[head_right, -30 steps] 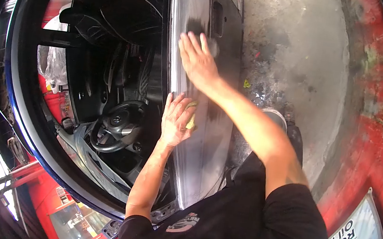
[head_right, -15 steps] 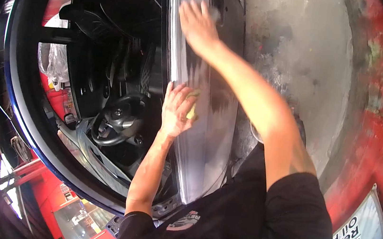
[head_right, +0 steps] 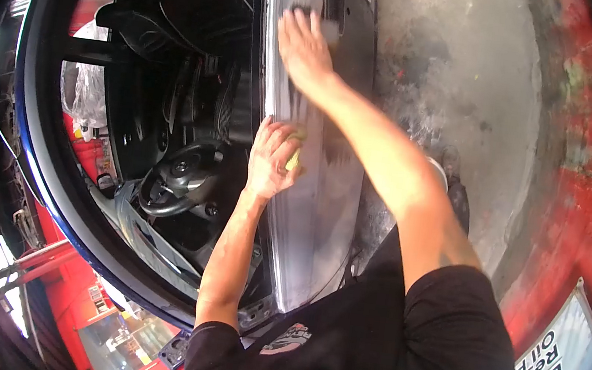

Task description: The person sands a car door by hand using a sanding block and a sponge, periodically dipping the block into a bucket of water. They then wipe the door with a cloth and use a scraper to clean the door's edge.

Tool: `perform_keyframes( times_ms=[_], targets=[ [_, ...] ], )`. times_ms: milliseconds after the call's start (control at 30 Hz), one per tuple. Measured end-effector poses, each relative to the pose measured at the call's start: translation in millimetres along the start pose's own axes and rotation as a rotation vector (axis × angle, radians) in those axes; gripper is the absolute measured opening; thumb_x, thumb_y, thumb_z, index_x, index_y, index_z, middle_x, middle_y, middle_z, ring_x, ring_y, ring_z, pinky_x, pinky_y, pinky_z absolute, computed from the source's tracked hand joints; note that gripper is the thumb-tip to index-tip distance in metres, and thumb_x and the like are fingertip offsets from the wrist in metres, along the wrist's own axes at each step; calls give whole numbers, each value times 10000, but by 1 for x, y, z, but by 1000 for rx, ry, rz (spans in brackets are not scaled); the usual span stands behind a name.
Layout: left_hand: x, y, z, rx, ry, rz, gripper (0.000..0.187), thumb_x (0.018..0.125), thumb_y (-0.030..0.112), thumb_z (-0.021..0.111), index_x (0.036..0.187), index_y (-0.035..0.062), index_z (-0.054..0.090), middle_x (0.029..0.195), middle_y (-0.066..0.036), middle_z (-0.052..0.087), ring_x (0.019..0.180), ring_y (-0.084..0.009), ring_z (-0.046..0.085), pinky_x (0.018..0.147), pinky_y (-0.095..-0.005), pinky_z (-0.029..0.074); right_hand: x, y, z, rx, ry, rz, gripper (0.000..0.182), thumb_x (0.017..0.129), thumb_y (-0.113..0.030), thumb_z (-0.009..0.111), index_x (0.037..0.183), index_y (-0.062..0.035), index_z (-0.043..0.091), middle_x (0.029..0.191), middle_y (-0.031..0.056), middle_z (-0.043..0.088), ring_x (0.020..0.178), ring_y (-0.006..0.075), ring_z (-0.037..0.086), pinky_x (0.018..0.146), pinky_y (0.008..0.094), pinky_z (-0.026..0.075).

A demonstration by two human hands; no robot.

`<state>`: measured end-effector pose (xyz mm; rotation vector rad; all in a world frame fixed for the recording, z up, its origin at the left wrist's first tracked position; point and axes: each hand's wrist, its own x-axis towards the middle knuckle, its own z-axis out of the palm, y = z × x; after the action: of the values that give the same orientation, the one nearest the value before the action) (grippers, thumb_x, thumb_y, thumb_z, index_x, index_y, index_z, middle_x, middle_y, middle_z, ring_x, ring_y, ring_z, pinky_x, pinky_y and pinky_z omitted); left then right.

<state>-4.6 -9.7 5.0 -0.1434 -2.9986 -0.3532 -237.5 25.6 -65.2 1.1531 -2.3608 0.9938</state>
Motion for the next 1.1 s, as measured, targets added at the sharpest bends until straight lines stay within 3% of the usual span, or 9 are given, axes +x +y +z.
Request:
perform_keyframes(
  times_ms=[167,300,367,433,567,667,767,967,1100],
  targets=[
    [7,2,-4,-16,-45,-4,579,571,126,827,1134,56,713,1271,-125,662,1283,-358,596,1242,-597,383,-75,-25,0,151,-2,-55,564,972,-83,556,1514,74,527,1626,238,479,1563,407,401,1305,627,242],
    [7,1,1,19,-38,-20,551,592,162,807,1124,55,712,1279,-131,665,1288,-363,595,1244,-599,382,31,29,12,-176,41,-70,515,991,-126,557,1458,90,570,1568,249,534,1498,407,470,1304,587,269],
    [3,-4,2,31,-53,-10,539,614,194,792,1129,58,707,1295,-135,657,1296,-366,588,1248,-598,375,53,33,18,-77,72,-12,515,992,-120,552,1458,97,563,1558,260,537,1489,408,478,1301,588,274],
    [5,-3,2,19,-63,-24,537,632,222,783,1137,57,705,1302,-137,651,1302,-369,582,1249,-599,371,22,16,11,-61,32,14,536,972,-44,541,1490,92,535,1587,256,515,1530,403,443,1304,598,260],
    [5,-3,2,6,-61,-36,531,650,239,770,1142,50,705,1307,-140,648,1298,-375,584,1244,-605,372,-40,-6,12,142,28,-30,558,984,-65,550,1516,96,507,1605,265,493,1528,416,448,1310,608,247],
    [6,-4,3,-14,-55,-34,530,648,234,766,1139,45,705,1309,-143,651,1290,-378,592,1242,-607,373,26,31,11,-97,54,-101,540,978,-107,567,1471,111,536,1572,266,519,1480,418,490,1291,578,300],
    [5,-6,3,13,-70,-25,521,660,255,756,1132,40,706,1305,-144,652,1287,-378,598,1238,-608,377,66,44,12,-39,46,-18,520,971,-83,552,1450,118,556,1564,274,527,1477,420,494,1287,581,307],
    [10,-1,-1,-12,-79,-57,484,659,208,754,1111,42,707,1298,-145,660,1283,-380,603,1227,-607,392,-31,0,9,146,27,-51,544,980,-83,546,1486,116,528,1584,293,501,1491,427,483,1297,605,286],
    [6,1,1,-14,-77,-66,485,660,197,748,1118,42,703,1297,-149,662,1274,-386,610,1225,-608,394,64,50,14,-49,74,-66,500,992,-106,553,1449,98,561,1547,263,539,1452,419,511,1280,587,314]
  ],
)
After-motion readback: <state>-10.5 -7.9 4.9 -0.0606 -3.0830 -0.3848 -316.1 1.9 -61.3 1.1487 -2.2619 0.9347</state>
